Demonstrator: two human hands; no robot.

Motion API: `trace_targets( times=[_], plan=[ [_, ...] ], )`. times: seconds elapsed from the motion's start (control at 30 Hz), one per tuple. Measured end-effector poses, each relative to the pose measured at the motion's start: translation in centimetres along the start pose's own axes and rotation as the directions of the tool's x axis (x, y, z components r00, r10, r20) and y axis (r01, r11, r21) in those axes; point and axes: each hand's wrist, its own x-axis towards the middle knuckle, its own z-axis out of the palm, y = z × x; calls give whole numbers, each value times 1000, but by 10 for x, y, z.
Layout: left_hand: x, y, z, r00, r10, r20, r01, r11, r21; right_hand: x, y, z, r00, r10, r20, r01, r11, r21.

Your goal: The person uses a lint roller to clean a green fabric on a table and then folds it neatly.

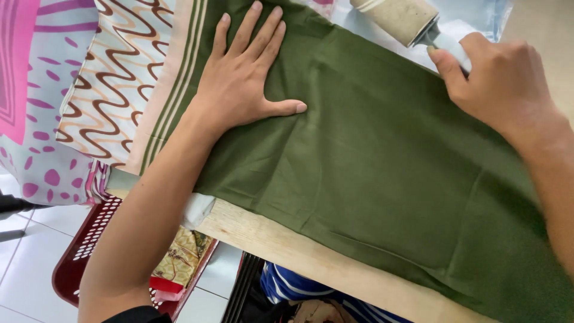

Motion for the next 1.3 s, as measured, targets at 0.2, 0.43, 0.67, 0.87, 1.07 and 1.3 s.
trace_targets(
  times=[0.2, 0.43, 0.67, 0.87, 1.07, 1.3],
  plan=[
    [1, 1, 1, 1000, -12, 9, 11, 999, 39, -26, -39, -61, 973, -126, 195, 61, 948, 313],
    [0, 3, -1, 1000, -2, -2, 2, 1000, 29, -2, -28, -50, 979, -16, 202, 5, 999, 52],
    [3, 2, -2, 1000, -15, 22, 15, 1000, 18, -1, -57, -90, 973, -110, 204, 37, 943, 332],
    [2, 1, -2, 1000, -9, 20, 9, 1000, 11, 6, -42, -59, 964, -21, 264, -35, 978, 205],
    [1, -1, -6, 1000, 12, -6, -12, 999, -49, -1, -50, -68, 989, 36, 147, -89, 925, 370],
    [0, -17, -7, 985, 53, -167, -105, 941, -321, -19, -95, -96, 987, -8, 163, -74, 868, 491]
  ],
)
